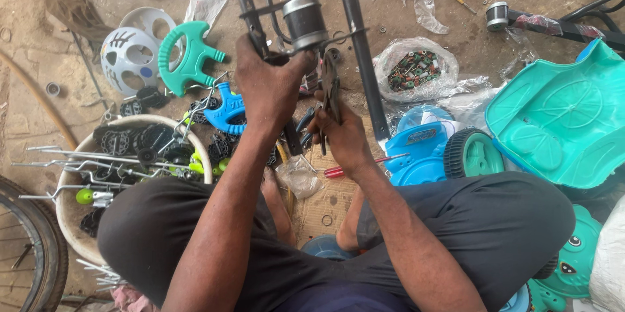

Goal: The person assembles a child's tricycle by attaching the handlebars to the frame and then installing a wheel. They use pliers to tighten a bolt on the handlebar stem and then secure the wheel onto the axle with a nut.

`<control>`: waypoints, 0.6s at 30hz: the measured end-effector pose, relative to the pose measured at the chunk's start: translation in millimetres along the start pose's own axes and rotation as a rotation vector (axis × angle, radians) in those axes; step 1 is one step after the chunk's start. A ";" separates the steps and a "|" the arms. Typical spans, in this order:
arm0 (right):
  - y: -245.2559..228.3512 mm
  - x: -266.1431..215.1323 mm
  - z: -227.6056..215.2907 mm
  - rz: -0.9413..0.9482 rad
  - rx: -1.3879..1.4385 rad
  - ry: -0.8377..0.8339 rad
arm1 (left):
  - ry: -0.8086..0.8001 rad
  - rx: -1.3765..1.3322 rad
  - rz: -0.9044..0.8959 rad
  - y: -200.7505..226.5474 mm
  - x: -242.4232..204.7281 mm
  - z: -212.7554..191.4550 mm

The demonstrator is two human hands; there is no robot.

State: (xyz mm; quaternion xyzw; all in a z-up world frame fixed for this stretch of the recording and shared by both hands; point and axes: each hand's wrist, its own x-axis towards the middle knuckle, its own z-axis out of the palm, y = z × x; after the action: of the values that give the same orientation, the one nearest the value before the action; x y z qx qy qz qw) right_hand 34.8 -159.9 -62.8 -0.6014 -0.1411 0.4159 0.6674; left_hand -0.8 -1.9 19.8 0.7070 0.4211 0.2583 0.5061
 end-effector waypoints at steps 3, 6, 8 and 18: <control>1.4 -0.1 -2.3 0.052 -0.094 0.011 | 0.029 0.066 0.051 -2.0 -7.0 -0.3; 0.0 -4.0 -1.4 0.080 -0.065 -0.039 | 0.051 0.144 0.073 -4.4 -13.5 0.0; -0.9 -7.1 -0.1 0.086 -0.035 -0.057 | 0.056 0.144 0.078 -5.8 -17.1 -0.2; 2.5 -9.7 0.1 -0.014 0.023 -0.083 | -0.067 0.138 -0.035 -4.0 -17.5 -3.6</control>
State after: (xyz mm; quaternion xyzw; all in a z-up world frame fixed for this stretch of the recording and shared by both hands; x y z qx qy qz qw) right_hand 27.9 -167.1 -62.1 -0.5750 -0.1682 0.4372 0.6707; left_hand -13.9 -14.5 18.4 0.7409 0.4330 0.1963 0.4745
